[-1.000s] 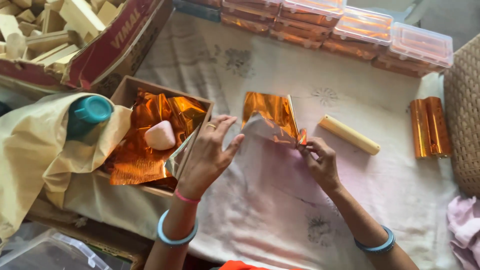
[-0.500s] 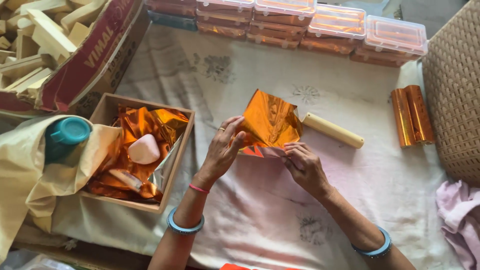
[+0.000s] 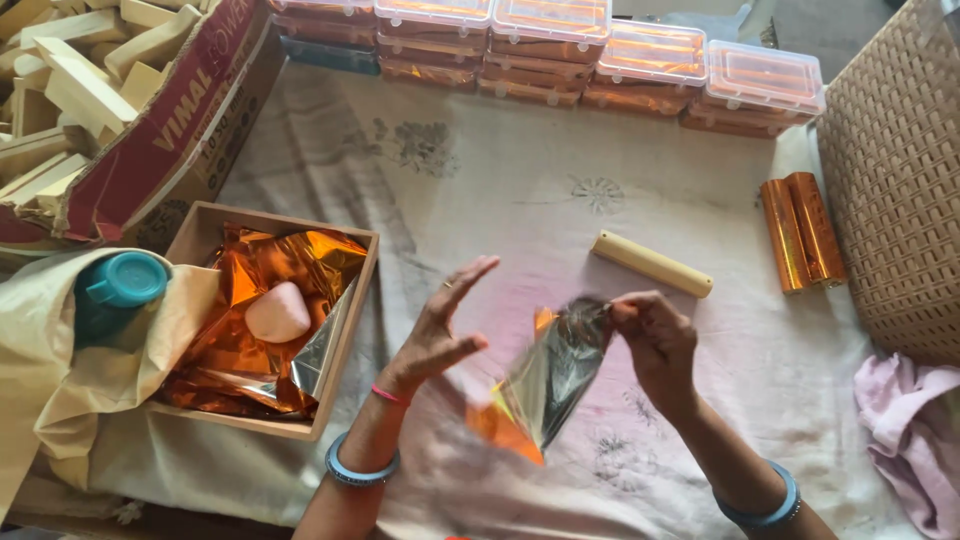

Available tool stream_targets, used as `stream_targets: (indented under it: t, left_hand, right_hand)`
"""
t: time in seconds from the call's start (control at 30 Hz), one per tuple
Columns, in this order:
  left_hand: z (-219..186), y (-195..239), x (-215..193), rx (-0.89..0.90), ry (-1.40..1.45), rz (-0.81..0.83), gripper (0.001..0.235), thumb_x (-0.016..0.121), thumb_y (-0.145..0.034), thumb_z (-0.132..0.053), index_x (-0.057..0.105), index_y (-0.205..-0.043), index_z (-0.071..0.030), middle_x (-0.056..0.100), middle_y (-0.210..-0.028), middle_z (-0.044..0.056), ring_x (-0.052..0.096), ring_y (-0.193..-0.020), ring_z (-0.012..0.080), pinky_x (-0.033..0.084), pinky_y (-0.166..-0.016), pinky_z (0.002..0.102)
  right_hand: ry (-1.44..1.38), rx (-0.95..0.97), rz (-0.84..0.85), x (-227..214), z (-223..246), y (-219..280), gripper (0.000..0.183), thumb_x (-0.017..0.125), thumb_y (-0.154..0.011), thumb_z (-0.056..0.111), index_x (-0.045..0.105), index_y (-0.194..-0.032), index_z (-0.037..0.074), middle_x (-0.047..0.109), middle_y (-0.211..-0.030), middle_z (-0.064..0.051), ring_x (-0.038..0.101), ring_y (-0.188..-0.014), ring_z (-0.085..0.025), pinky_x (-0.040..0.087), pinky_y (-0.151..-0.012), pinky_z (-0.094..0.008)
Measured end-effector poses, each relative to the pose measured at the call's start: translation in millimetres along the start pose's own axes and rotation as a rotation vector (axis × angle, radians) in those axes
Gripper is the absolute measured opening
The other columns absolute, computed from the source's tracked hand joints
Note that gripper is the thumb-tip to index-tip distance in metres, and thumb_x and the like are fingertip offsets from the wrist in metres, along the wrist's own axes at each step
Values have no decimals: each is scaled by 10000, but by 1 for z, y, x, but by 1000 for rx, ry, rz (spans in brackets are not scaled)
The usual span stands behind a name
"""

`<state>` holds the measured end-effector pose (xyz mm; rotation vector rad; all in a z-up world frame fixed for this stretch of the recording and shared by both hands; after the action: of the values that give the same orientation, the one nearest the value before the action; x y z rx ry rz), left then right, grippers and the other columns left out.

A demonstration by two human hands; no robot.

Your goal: The person wraps a wooden stick in orange foil using a wooden roller to smooth the edges. They then wipe the wooden roller with a pink cloth and place it into a wooden casing. Finally, they wrap another wooden stick in orange foil.

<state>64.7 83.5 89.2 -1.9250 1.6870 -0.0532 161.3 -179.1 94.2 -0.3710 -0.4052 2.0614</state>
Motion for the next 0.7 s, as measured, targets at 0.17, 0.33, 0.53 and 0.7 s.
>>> stream_targets:
  t: [0.17, 0.33, 0.53, 0.7]
  left_hand:
    - [-17, 6, 30, -29, 249, 172, 1052, 468, -898, -877, 422, -1588, -84, 473, -1631, 147, 411, -1559, 314, 337, -1291, 498]
    - [1, 15, 62, -296, 817, 294, 1088, 358, -897, -901, 335, -1626, -93, 440, -1630, 161, 436, -1504, 323, 343, -1251, 512]
    - [4, 26, 77, -266, 647, 339, 1131, 645, -831, -804, 381, -1607, -24, 472, -1598, 198, 430, -1480, 288, 356, -1232, 459]
    - [-15, 33, 102, -148, 394, 385, 1132, 837, -778, -615, 354, -1600, -6, 431, -1633, 190, 366, -1536, 283, 289, -1272, 428]
  right_hand:
    - [95, 137, -154, -14, -2, -6, 118, 535, -1051, 7, 631, -1110, -27, 658, -821, -34, 573, -647, -65, 487, -564, -225]
    - [19, 358, -174, -5, -42, -11, 122, 586, -1073, 124, 642, -1034, 23, 612, -692, 2, 463, -523, -14, 352, -432, -198]
    - [171, 369, -263, -2, -22, -14, 157, 599, -1043, 173, 636, -1000, 27, 652, -672, 35, 463, -486, -6, 349, -399, -205]
    - [171, 283, -299, -13, -21, -9, 111, 585, -1070, 127, 639, -1063, 30, 608, -676, 29, 467, -522, 1, 351, -433, -200]
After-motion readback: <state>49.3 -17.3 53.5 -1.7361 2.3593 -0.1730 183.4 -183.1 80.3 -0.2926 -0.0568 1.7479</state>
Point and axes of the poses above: each hand's wrist, its own y-axis away from the middle knuckle, its own x-axis out of the palm, z = x × y, the point moved 6 cm from there along -y, towards the middle knuckle
